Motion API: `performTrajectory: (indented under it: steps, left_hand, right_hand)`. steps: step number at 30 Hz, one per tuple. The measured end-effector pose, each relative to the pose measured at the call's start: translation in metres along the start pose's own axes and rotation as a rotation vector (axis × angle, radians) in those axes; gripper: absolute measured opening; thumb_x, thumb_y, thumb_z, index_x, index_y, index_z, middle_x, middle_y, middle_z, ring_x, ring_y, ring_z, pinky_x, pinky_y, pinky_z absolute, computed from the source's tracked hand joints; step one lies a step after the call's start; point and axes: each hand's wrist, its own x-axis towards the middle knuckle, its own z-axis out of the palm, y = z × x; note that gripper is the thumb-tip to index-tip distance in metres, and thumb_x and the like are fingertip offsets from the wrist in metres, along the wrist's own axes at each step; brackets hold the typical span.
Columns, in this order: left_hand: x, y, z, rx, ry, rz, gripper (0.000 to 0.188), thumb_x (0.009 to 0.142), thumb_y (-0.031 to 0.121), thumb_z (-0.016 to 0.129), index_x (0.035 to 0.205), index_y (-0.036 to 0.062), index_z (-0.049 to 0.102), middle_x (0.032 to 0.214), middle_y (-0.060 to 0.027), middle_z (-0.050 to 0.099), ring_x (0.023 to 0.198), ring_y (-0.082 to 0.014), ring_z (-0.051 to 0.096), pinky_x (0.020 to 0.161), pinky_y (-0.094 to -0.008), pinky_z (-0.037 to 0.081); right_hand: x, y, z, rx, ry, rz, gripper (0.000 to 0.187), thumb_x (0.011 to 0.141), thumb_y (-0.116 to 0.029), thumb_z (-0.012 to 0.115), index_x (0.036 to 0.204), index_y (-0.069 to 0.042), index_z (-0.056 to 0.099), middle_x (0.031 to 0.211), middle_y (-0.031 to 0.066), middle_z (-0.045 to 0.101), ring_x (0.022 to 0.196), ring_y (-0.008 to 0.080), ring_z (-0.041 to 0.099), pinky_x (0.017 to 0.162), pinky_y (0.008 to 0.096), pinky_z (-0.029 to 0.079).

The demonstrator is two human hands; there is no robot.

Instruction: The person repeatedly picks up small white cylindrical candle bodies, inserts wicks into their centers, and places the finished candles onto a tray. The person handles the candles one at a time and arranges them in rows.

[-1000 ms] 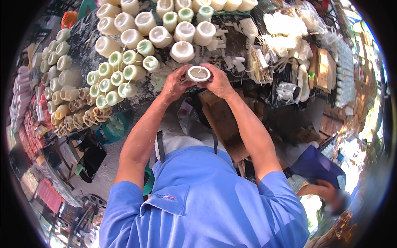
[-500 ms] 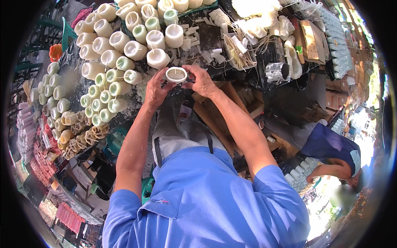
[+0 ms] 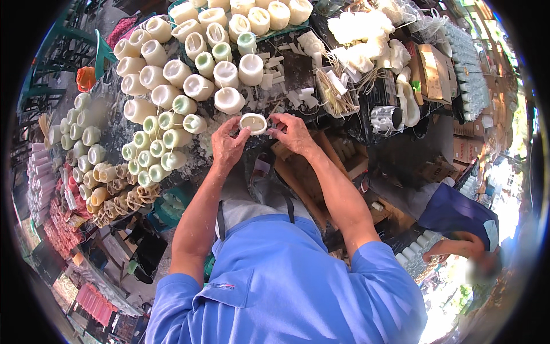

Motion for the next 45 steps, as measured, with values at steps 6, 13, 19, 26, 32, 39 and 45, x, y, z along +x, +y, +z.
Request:
performTrajectory:
  steps: [6,13,19,26,32,39,45]
  left_hand:
    - [0.013,0.023,-0.002,0.115,-0.034,-0.254,0.048,0.082,0.024,0.073,0.123,-0.0008,0.078,0.096,-0.0204,0.08,0.088,-0.031,0.078,0.089,-0.0418,0.06]
    - [0.02,0.029,-0.004,0.203,-0.03,-0.179,0.048,0.082,0.025,0.072,0.121,-0.0039,0.077,0.099,-0.0246,0.079,0.091,-0.0376,0.077,0.09,-0.0451,0.059]
    - [0.012,0.024,-0.012,0.234,-0.051,-0.114,0.051,0.089,0.028,0.076,0.128,-0.0041,0.074,0.105,-0.0227,0.08,0.092,-0.03,0.077,0.089,-0.0414,0.06]
    - [-0.004,0.018,-0.023,0.172,-0.051,-0.143,0.045,0.097,0.027,0.08,0.129,-0.0041,0.073,0.113,-0.0202,0.08,0.095,-0.0248,0.077,0.089,-0.0395,0.06]
    - [-0.019,0.015,-0.034,0.096,-0.028,-0.112,0.039,0.098,0.02,0.079,0.129,-0.0022,0.074,0.113,-0.0196,0.081,0.097,-0.0244,0.077,0.085,-0.0377,0.061]
    - [-0.04,0.039,-0.027,0.004,0.014,-0.061,0.034,0.098,0.017,0.079,0.126,-0.0018,0.076,0.104,-0.013,0.08,0.091,-0.0194,0.075,0.082,-0.0329,0.059]
    - [-0.035,0.024,-0.016,0.001,0.062,-0.13,0.031,0.097,0.012,0.079,0.125,-0.002,0.075,0.1,-0.0081,0.079,0.089,-0.014,0.072,0.084,-0.0313,0.058]
  right_hand:
    - [0.012,0.021,-0.012,-0.153,0.388,0.119,0.031,0.091,-0.02,0.082,0.117,-0.004,0.077,0.099,0.0183,0.075,0.092,0.0389,0.074,0.086,0.0456,0.059]
    - [0.032,0.019,-0.016,-0.484,0.4,0.136,0.023,0.094,-0.022,0.078,0.108,-0.005,0.073,0.105,0.0204,0.073,0.098,0.0431,0.073,0.088,0.0508,0.061]
    - [0.12,0.018,-0.096,-0.939,0.6,0.033,0.016,0.101,-0.016,0.062,0.103,-0.002,0.068,0.1,0.0233,0.076,0.102,0.0399,0.074,0.08,0.0531,0.06]
    - [0.178,0.03,-0.125,-0.953,0.31,0.287,0.021,0.102,-0.014,0.054,0.111,0.0,0.068,0.096,0.0254,0.079,0.094,0.0448,0.08,0.081,0.0543,0.064]
    - [0.144,-0.016,-0.129,-0.624,0.647,-0.022,0.028,0.101,-0.016,0.061,0.122,-0.002,0.07,0.111,0.0258,0.078,0.097,0.0515,0.075,0.09,0.0545,0.061]
    - [0.033,-0.045,-0.091,1.1,0.268,0.225,0.022,0.105,0.0,0.069,0.126,0.003,0.063,0.11,0.0158,0.075,0.092,0.0245,0.078,0.088,0.0388,0.068]
    - [0.002,-0.042,-0.017,0.991,0.198,0.217,0.022,0.102,0.005,0.072,0.124,0.002,0.069,0.112,0.0083,0.075,0.097,0.0144,0.073,0.094,0.03,0.062]
